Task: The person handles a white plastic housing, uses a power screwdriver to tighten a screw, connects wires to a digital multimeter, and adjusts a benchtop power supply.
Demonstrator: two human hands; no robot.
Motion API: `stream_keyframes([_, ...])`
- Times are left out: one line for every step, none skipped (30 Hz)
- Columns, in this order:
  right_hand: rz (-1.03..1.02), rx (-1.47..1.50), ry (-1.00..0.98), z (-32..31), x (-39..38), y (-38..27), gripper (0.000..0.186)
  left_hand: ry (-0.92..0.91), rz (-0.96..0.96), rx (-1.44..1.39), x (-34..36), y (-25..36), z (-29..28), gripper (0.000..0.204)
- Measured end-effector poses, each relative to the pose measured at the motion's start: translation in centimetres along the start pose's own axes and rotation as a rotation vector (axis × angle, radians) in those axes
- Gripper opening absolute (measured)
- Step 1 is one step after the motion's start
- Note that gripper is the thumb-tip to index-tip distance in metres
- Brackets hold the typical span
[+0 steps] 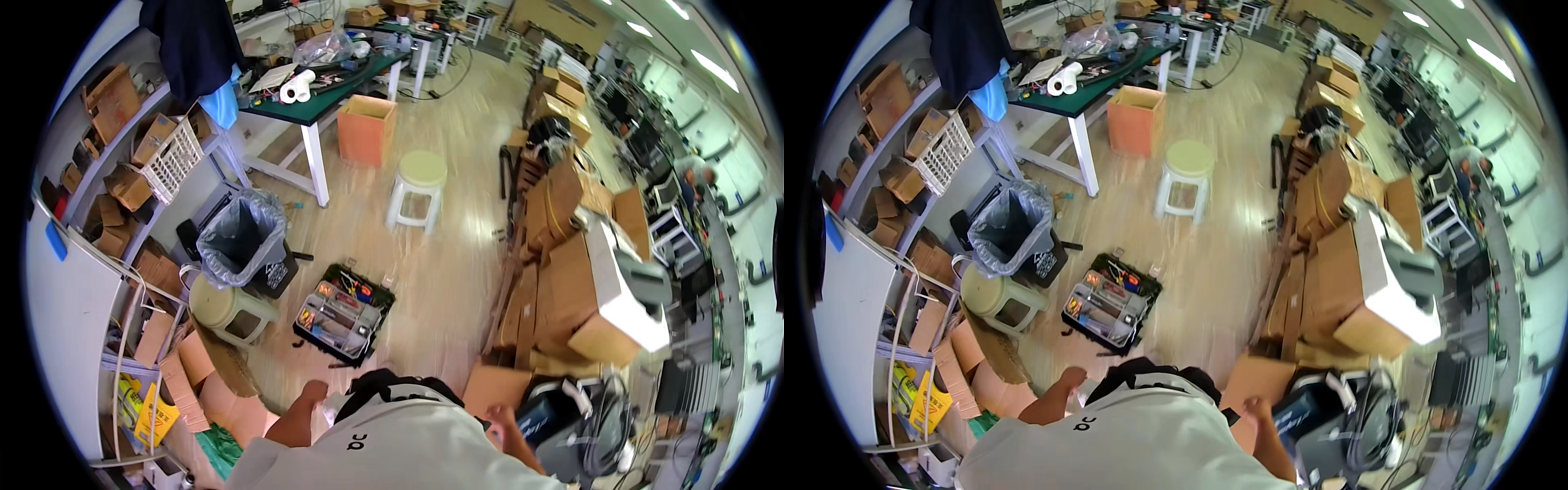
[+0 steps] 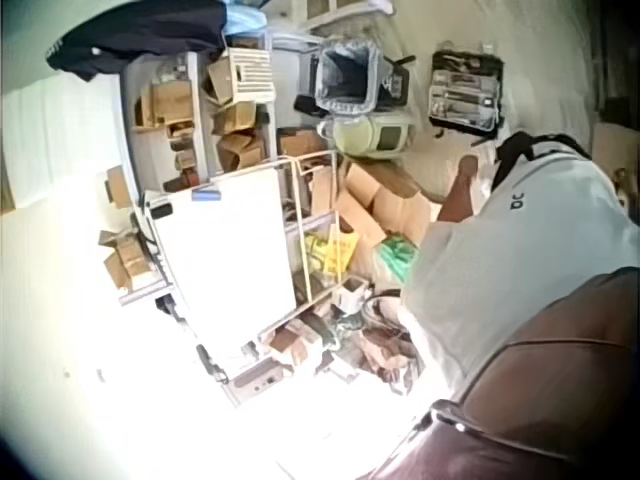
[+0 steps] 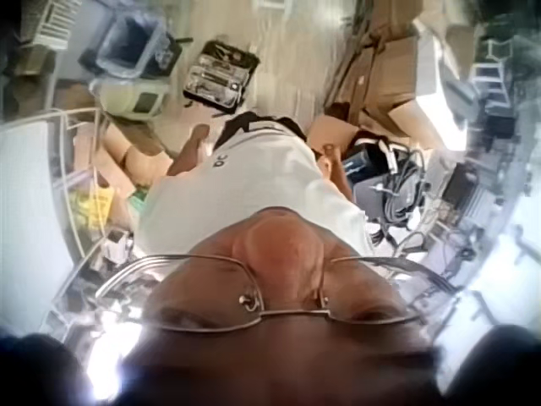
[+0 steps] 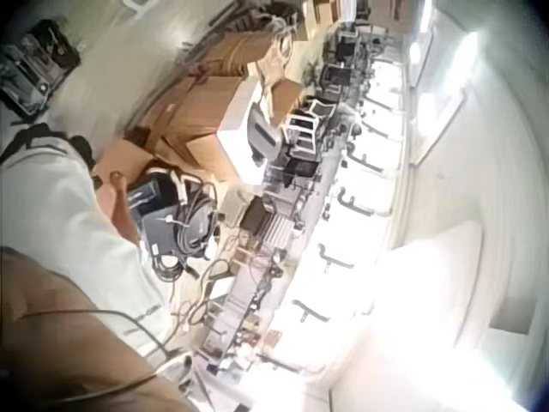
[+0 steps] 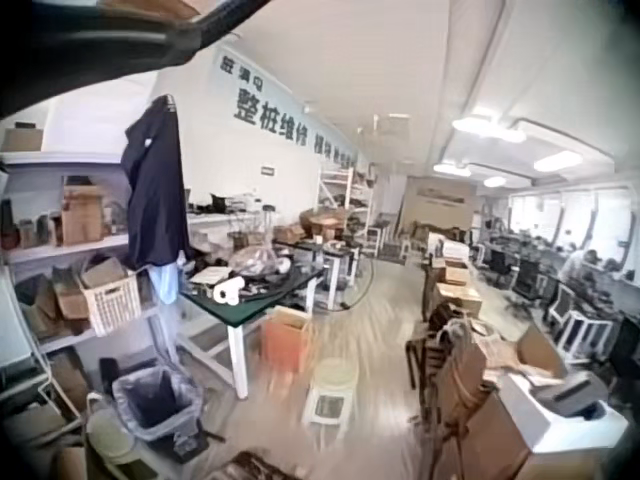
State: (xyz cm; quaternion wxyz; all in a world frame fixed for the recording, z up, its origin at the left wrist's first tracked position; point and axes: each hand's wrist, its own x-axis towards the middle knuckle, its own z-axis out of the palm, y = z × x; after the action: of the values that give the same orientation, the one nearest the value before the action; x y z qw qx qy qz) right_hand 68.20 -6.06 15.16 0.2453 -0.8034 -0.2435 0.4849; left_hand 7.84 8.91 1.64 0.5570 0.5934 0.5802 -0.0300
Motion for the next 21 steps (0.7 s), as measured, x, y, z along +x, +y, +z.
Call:
stream_keyframes([0.264, 0.095, 0.034, -0.8, -1.0, -2.1, 0.016, 0.197, 0.388, 0.777, 3.0, 7.6, -1.1, 0.018])
stream_keyframes([0.314, 0.093, -0.014, -0.4, 0.5, -3.3, 0.016, 0.315, 0.290, 0.354, 6.0, 8.9, -3.9, 0.021])
stream_keyframes([0.346, 0.076, 0.011, -1.5, 1.6, -3.4, 0.017, 0.233, -0.073, -0.496, 7.7, 18.4, -6.0, 0.028])
stream_keyframes([0.363, 0.039, -0.023, -1.5, 3.9, -4.7, 0.017, 0.352, 0.030, -0.422, 9.4, 21.2, -8.3, 0.039])
stream_keyframes([0.376, 0.007, -0.049, -1.5, 6.9, -6.4, 0.017, 0.363, 0.040, -0.454, 11.4, 23.9, -10.6, 0.038])
stream_keyframes([0.380, -0.026, -0.070, -1.7, 10.3, -7.7, 0.017, 0.374, 0.054, -0.480, 13.2, 26.4, -12.9, 0.039])
stream_keyframes([0.378, -0.056, -0.079, -2.2, 13.9, -9.2, 0.017, 0.411, -0.013, -0.556, 14.8, 29.8, -14.5, 0.031])
stream_keyframes([0.372, -0.106, -0.104, -2.7, 17.3, -10.9, 0.017, 0.481, 0.026, -0.182, 16.7, 29.7, -15.2, 0.027])
stream_keyframes([0.343, -0.157, -0.129, -3.4, 21.8, -13.3, 0.017, 0.529, 0.050, 0.193, 18.2, 28.4, -15.7, 0.024])
stream_keyframes([0.318, -0.200, -0.155, -4.0, 26.3, -15.7, 0.017, 0.562, 0.071, 0.574, 19.7, 26.9, -16.2, 0.020])
stream_keyframes([0.311, -0.223, -0.156, -5.1, 30.4, -17.8, 0.018, 0.541, -0.079, 0.321, 20.4, 25.3, -15.7, 0.016])
stream_keyframes([0.300, -0.261, -0.155, -6.5, 35.2, -20.5, 0.018, 0.517, -0.225, 0.063, 20.1, 23.8, -14.2, 0.014])
stream_keyframes([0.292, -0.312, -0.143, -7.5, 40.6, -23.3, 0.018, 0.239, -0.258, 0.606, 19.9, 23.6, -13.6, 0.016])
stream_keyframes([0.257, -0.365, -0.181, -6.1, 46.5, -26.4, 0.018, 0.279, -0.302, 0.762, 18.3, 19.0, -11.7, 0.019])
stream_keyframes([0.162, -0.519, -0.087, -9.7, 53.1, -29.8, 0.018, 0.125, -0.222, 0.793, 20.8, 20.8, -11.1, 0.018])
stream_keyframes([-0.124, -0.941, 0.017, -14.2, 58.5, -33.6, 0.014, -0.032, -0.139, 0.832, 22.7, 22.7, -11.0, 0.018])
stream_keyframes([-0.775, -0.991, 0.219, -13.1, 59.5, -41.2, 0.015, -0.193, -0.173, 0.831, 18.9, 23.1, -9.9, 0.019])
stream_keyframes([-0.490, -0.415, 0.111, -11.6, 59.3, -48.4, 0.015, -0.225, -0.190, 0.889, 17.4, 25.6, -9.0, 0.018])
stream_keyframes([-0.177, 0.159, 0.001, -9.6, 59.6, -54.6, 0.023, -0.245, -0.234, 0.843, 16.8, 26.5, -8.4, 0.019])
stream_keyframes([-0.237, 0.171, -0.046, -9.6, 61.2, -58.8, 0.023, -0.243, -0.220, 0.792, 17.9, 27.2, -8.4, 0.021])
stream_keyframes([-0.291, 0.191, -0.099, -9.1, 62.6, -62.4, 0.022, -0.236, -0.218, 0.747, 19.5, 27.6, -9.1, 0.022])
